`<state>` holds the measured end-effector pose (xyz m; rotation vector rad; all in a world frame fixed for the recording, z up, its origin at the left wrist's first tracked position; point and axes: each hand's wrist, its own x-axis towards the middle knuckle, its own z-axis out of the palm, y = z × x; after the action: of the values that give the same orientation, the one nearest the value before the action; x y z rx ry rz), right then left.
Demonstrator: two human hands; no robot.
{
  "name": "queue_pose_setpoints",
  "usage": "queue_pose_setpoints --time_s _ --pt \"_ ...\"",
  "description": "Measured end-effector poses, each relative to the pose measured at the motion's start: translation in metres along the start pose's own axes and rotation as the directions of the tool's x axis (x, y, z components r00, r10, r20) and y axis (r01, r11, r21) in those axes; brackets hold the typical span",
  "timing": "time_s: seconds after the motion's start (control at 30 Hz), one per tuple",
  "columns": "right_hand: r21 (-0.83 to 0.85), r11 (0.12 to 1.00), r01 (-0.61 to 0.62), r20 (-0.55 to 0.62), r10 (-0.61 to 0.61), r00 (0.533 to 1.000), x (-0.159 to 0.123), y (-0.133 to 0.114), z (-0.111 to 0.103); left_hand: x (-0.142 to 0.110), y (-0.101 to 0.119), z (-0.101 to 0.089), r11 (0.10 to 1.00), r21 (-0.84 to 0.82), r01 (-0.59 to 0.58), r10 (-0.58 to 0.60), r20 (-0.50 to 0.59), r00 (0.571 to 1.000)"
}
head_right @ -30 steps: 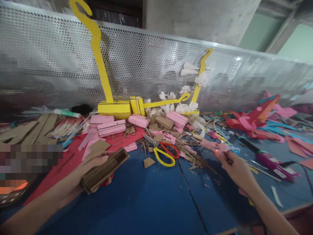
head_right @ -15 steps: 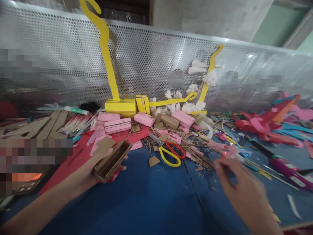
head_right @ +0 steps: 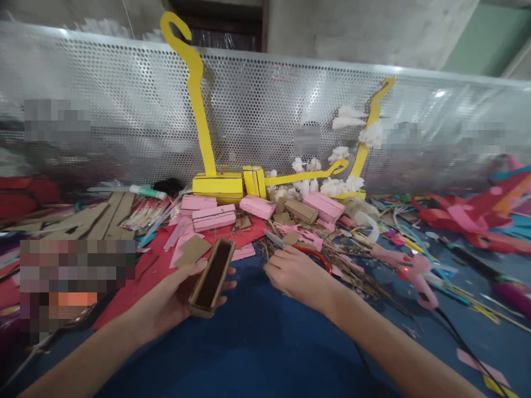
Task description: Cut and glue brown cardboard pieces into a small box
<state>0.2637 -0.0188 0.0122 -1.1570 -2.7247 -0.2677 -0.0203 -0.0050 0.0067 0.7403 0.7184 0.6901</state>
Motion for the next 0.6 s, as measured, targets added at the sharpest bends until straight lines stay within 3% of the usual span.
queue_pose_setpoints --time_s 0.1,0.17,0.23,0.33,0.47,0.6 --pt "0.191 0.971 -0.141 -0.198 0.179 0.964 0.012 -0.007 -0.008 0.001 -0.002 0.001 0.993 0.081 -0.081 0.084 -0.028 0.996" --pt "0.436 0.874 -0.215 -0.253 0.348 0.903 0.016 -0.014 -0.012 0.002 -0.003 0.002 0.961 0.193 -0.200 0.214 -0.053 0.975" --pt "0.653 0.720 -0.236 -0.206 0.468 0.860 0.017 -0.020 -0.012 0.001 -0.004 0.002 0.905 0.311 -0.291 0.326 -0.068 0.943" --pt "0.868 0.467 -0.170 -0.137 0.555 0.821 0.013 -0.028 -0.008 0.001 -0.004 0.003 0.823 0.429 -0.373 0.426 -0.031 0.904" --pt "0.982 0.180 -0.064 -0.060 0.608 0.792 0.011 -0.041 -0.003 -0.001 -0.004 0.006 0.721 0.544 -0.429 0.495 0.029 0.868" --pt "0.996 -0.082 -0.023 0.067 0.582 0.810 0.013 -0.054 -0.002 -0.003 -0.005 0.006 0.611 0.674 -0.415 0.544 0.023 0.839"
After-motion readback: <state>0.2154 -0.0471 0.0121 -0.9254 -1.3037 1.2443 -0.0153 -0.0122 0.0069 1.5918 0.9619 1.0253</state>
